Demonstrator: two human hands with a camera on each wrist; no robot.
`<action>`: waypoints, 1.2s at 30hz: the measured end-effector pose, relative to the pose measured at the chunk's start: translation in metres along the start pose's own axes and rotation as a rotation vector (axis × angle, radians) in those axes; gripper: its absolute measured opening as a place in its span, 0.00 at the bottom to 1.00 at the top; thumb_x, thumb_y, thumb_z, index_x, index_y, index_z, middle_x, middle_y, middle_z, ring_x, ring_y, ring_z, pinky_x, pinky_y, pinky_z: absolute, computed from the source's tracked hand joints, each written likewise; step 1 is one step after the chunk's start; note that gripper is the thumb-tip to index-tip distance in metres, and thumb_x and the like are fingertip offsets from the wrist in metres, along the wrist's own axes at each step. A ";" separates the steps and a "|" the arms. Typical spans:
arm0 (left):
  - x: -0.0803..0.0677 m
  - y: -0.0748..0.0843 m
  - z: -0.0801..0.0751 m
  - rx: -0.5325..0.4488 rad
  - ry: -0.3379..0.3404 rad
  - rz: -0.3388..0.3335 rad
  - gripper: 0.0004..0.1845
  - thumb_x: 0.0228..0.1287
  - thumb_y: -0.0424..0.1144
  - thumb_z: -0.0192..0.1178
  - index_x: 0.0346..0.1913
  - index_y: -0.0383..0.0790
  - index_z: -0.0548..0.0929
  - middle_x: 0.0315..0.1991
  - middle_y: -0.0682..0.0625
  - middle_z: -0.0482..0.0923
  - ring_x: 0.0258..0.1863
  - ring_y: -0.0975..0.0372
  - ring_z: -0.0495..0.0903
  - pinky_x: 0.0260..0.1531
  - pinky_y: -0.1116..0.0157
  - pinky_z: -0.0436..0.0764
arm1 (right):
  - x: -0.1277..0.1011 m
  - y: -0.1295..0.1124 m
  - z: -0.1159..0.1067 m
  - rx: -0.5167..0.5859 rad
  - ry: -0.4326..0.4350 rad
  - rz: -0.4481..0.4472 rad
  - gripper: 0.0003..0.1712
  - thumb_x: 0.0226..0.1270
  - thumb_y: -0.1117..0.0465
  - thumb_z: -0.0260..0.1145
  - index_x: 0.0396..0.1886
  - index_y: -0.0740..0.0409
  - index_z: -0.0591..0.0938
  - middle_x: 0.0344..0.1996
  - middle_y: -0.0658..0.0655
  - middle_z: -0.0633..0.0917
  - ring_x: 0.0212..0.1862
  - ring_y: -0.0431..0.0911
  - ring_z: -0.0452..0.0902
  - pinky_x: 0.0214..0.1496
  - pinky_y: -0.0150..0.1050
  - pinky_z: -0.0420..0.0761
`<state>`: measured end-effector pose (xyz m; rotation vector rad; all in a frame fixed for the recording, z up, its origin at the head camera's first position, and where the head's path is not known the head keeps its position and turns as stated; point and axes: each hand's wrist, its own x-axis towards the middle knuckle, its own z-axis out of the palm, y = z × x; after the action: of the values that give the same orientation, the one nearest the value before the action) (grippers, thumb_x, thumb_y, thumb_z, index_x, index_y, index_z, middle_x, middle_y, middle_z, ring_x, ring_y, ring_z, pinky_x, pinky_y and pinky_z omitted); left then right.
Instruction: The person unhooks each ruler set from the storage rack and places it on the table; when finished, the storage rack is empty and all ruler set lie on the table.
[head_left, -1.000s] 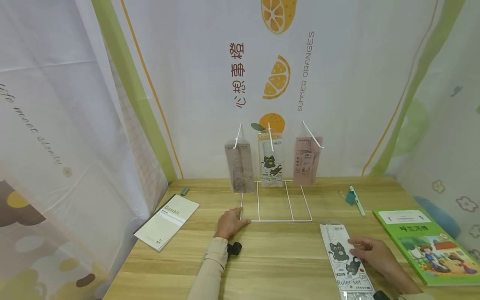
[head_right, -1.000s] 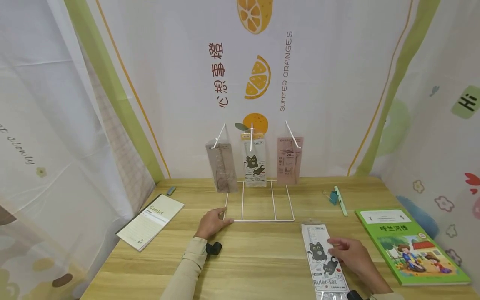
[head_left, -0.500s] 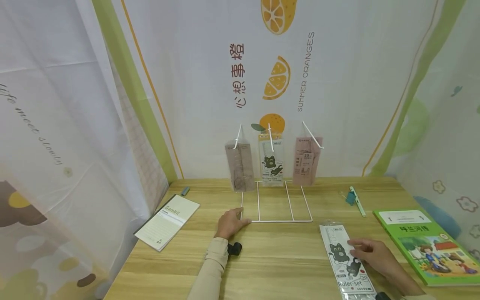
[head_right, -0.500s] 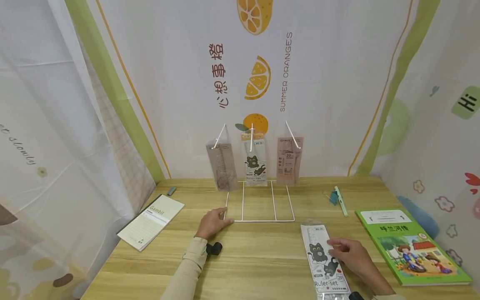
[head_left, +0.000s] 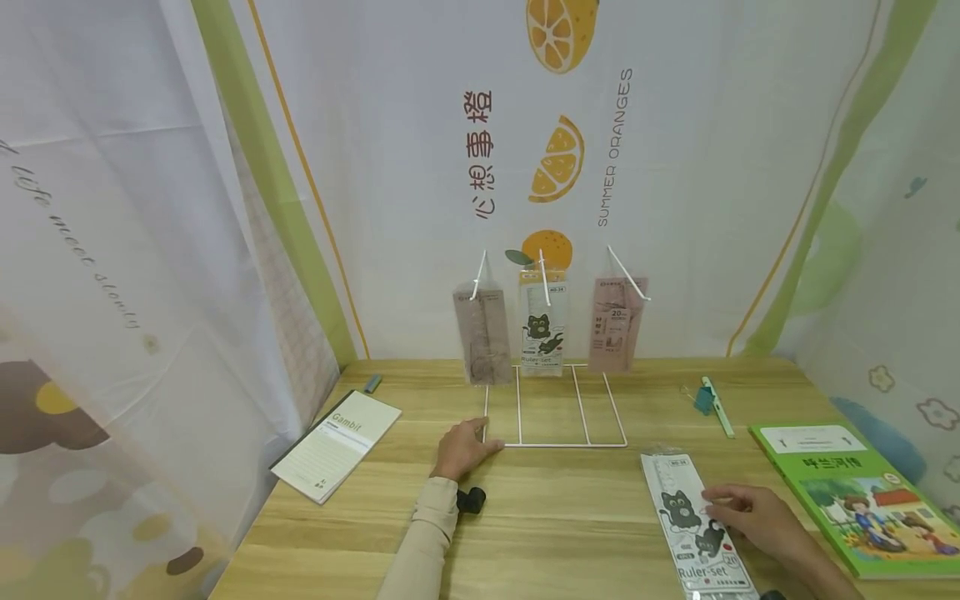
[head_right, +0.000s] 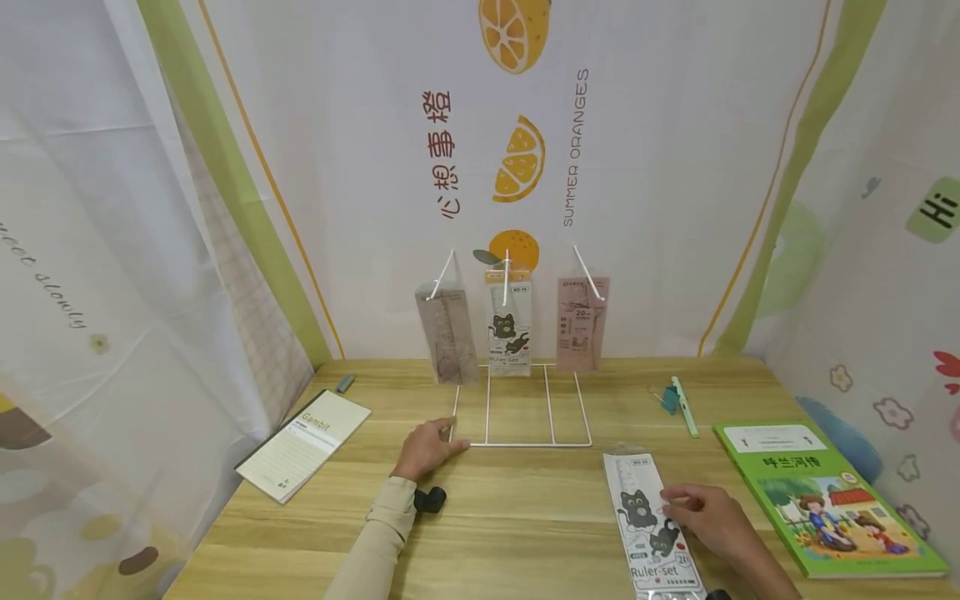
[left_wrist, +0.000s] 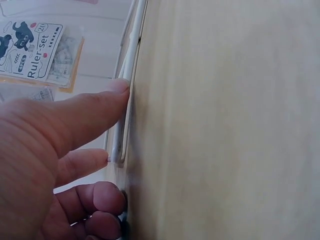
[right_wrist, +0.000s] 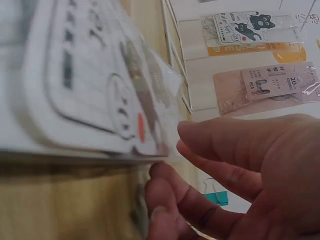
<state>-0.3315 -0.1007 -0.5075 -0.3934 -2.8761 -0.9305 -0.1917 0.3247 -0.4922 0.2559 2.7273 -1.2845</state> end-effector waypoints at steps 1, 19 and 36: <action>0.000 0.000 0.000 0.001 0.000 -0.001 0.31 0.60 0.50 0.72 0.61 0.33 0.81 0.57 0.35 0.82 0.54 0.40 0.83 0.50 0.45 0.82 | 0.000 -0.001 -0.002 -0.016 -0.004 -0.009 0.20 0.68 0.59 0.68 0.54 0.69 0.83 0.28 0.52 0.82 0.30 0.44 0.75 0.29 0.35 0.79; 0.001 -0.005 -0.003 -0.010 0.012 -0.004 0.31 0.60 0.50 0.72 0.60 0.32 0.82 0.57 0.36 0.82 0.56 0.41 0.82 0.53 0.45 0.81 | 0.095 -0.083 -0.030 0.050 0.257 -0.536 0.22 0.76 0.58 0.62 0.59 0.70 0.79 0.46 0.70 0.85 0.36 0.32 0.78 0.31 0.36 0.84; -0.002 -0.002 0.002 -0.007 0.029 0.006 0.30 0.60 0.49 0.72 0.60 0.33 0.82 0.57 0.37 0.82 0.55 0.41 0.83 0.51 0.46 0.82 | 0.148 -0.155 -0.040 0.241 0.172 -0.576 0.31 0.76 0.59 0.61 0.74 0.65 0.67 0.70 0.71 0.69 0.70 0.63 0.63 0.63 0.47 0.76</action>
<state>-0.3302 -0.1010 -0.5104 -0.3864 -2.8450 -0.9370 -0.3696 0.2734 -0.3761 -0.4603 2.8982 -1.8043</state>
